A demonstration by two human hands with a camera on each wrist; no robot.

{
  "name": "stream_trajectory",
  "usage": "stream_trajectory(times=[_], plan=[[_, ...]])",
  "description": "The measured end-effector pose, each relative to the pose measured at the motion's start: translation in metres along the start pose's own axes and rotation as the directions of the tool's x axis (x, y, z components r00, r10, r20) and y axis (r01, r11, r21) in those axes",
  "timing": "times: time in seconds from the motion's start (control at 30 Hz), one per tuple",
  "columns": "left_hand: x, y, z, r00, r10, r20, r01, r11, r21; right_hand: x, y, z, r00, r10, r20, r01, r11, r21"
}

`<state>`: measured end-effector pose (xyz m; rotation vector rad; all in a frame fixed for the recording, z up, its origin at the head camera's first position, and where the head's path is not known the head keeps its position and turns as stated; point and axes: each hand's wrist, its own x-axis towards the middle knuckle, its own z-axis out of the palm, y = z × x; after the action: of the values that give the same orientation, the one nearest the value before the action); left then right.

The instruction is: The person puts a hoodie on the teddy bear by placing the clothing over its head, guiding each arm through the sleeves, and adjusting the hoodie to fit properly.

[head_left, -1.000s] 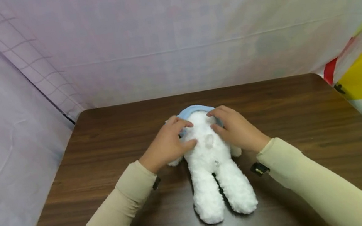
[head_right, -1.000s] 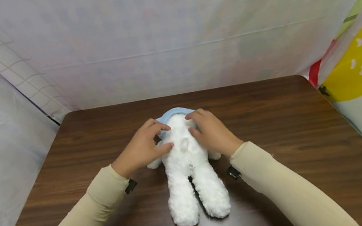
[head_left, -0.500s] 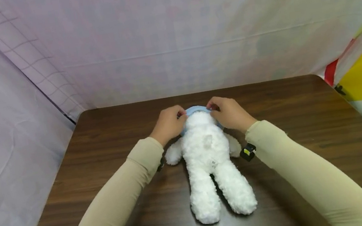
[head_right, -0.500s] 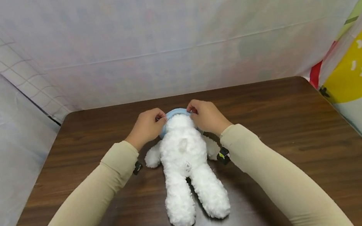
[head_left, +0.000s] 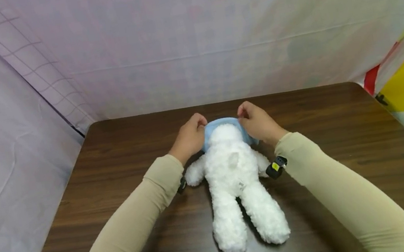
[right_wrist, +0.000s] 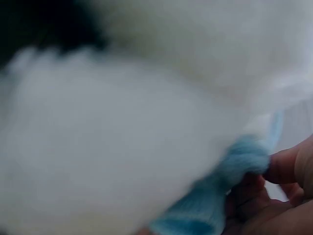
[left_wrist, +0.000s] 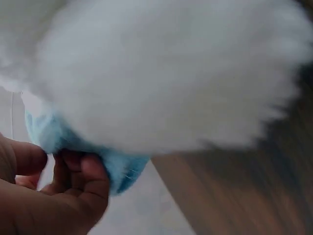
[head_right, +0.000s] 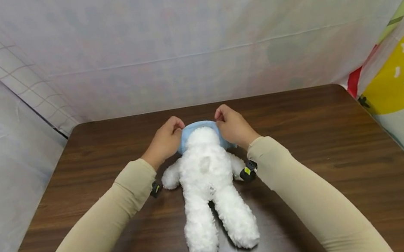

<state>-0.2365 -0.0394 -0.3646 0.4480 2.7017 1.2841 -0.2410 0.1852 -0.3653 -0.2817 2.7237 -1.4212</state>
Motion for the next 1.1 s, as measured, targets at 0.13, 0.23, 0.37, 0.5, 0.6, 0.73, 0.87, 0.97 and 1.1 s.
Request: stream_trajectory(times=[0.13, 0.23, 0.37, 0.5, 0.6, 0.73, 0.87, 0.97, 1.1], plan=[[-0.004, -0.003, 0.003, 0.983, 0.171, -0.066, -0.162, 0.978, 0.128, -0.001, 0.005, -0.001, 0.999, -0.050, 0.012, 0.052, 0.987, -0.153], [-0.008, -0.003, 0.003, 0.965, 0.249, -0.085, -0.232, 0.957, 0.175, -0.004, 0.008, -0.003, 0.997, -0.057, 0.046, 0.064, 0.980, -0.189], [-0.010, 0.000, 0.003, 0.968, 0.247, -0.033, -0.233, 0.945, 0.228, -0.007, 0.011, -0.004, 0.995, -0.066, 0.070, 0.080, 0.971, -0.225], [-0.009, 0.002, 0.004, 0.981, 0.195, 0.020, -0.192, 0.932, 0.309, -0.010, 0.012, -0.003, 0.994, -0.090, 0.060, 0.104, 0.955, -0.277], [-0.008, 0.003, 0.005, 0.983, 0.181, 0.019, -0.177, 0.929, 0.325, -0.010, 0.012, -0.002, 0.993, -0.104, 0.054, 0.116, 0.943, -0.313], [-0.010, 0.004, 0.004, 0.989, 0.145, 0.014, -0.144, 0.954, 0.263, -0.011, 0.009, -0.002, 0.992, -0.097, 0.075, 0.116, 0.937, -0.330], [-0.014, 0.004, 0.002, 0.996, 0.079, 0.047, -0.086, 0.985, 0.153, -0.013, 0.008, -0.010, 0.989, -0.037, 0.144, 0.076, 0.958, -0.277], [-0.016, 0.004, 0.000, 0.996, 0.063, 0.065, -0.069, 0.993, 0.099, -0.014, 0.009, -0.013, 0.984, -0.007, 0.179, 0.048, 0.972, -0.230], [-0.019, 0.003, 0.000, 0.995, 0.055, 0.078, -0.061, 0.995, 0.076, -0.016, 0.009, -0.012, 0.986, -0.008, 0.168, 0.041, 0.981, -0.192]])
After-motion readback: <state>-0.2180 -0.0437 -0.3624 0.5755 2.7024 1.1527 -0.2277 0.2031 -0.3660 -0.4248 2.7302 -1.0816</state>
